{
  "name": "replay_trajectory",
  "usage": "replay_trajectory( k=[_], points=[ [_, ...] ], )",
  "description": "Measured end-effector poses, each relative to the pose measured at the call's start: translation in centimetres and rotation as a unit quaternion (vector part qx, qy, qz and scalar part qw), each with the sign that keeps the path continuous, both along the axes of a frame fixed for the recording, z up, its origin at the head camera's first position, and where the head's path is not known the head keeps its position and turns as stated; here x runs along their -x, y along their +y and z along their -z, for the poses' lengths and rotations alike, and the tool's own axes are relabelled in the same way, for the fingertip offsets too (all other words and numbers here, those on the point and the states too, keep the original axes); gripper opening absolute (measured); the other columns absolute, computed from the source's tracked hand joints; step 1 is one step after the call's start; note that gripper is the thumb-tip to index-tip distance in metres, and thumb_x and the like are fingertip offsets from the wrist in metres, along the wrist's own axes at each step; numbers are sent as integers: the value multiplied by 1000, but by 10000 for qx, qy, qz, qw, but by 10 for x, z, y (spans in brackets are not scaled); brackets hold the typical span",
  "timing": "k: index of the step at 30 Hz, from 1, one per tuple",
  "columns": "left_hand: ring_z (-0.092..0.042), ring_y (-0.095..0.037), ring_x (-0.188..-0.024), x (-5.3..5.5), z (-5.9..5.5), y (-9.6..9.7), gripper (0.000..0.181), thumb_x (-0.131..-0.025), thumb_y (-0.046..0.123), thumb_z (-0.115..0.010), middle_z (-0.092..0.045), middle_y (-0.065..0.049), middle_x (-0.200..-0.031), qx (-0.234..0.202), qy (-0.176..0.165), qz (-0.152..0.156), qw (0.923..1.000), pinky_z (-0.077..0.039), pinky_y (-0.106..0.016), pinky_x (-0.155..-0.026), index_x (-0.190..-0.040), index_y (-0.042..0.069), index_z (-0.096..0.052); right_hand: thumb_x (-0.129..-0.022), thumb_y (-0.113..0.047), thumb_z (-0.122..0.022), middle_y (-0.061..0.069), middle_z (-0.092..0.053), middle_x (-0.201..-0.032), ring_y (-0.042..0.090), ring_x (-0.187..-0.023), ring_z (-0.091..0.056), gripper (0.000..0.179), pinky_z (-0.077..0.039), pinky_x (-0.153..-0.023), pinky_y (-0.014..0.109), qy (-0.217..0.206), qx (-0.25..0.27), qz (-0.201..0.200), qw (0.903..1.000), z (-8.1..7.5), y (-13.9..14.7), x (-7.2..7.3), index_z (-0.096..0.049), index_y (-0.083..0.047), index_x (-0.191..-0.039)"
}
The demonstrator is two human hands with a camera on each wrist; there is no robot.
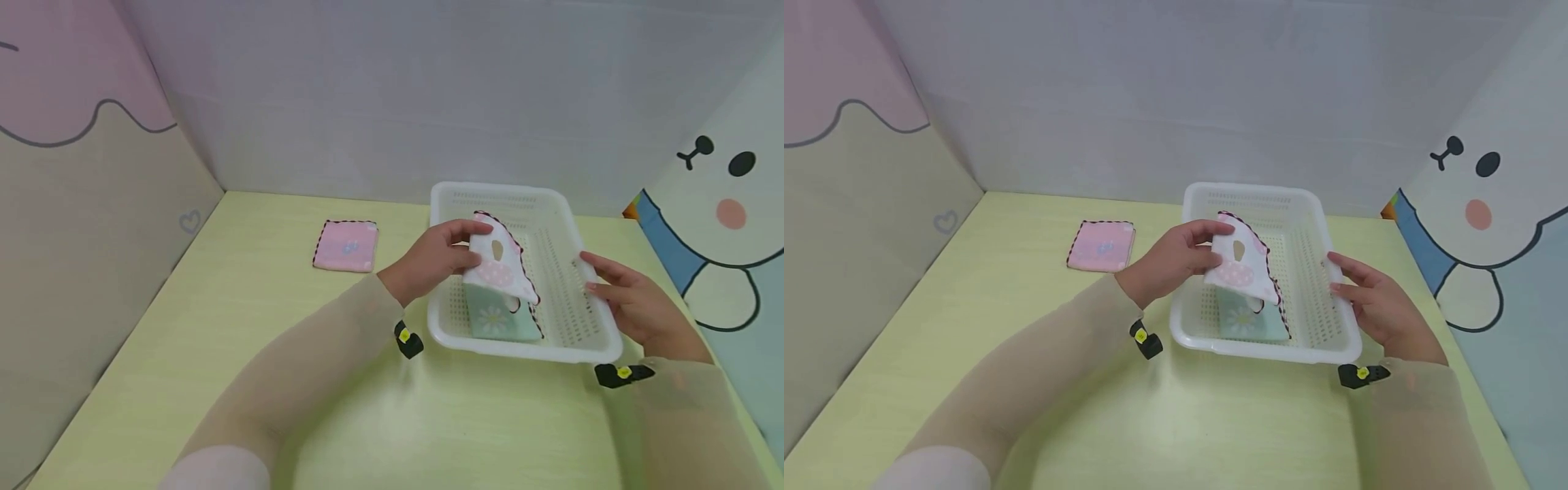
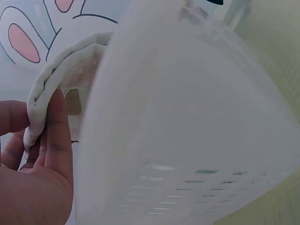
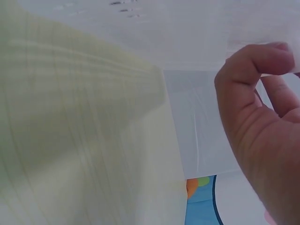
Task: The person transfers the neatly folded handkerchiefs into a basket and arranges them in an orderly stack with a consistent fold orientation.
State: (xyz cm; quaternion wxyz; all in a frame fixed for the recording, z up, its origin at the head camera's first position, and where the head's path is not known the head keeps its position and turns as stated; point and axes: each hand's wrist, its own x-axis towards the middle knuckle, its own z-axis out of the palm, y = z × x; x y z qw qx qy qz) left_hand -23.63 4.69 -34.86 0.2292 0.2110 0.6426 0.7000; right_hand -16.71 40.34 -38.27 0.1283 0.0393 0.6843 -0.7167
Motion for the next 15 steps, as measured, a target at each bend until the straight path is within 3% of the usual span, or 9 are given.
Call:
replay_trajectory(
  k=[15],
  points=[
    [-66, -19, -103, 31, -11, 16, 38, -100, -1, -62, -64, -2, -123, 394, -24, 49, 9992, -58, -30, -87, -134, 15, -65, -102, -5, -64, -7, -44, -145, 15, -107, -66, 69, -61, -82, 42, -189, -132, 79, 9997, -2, 0, 0, -36, -26, -162]
  ],
)
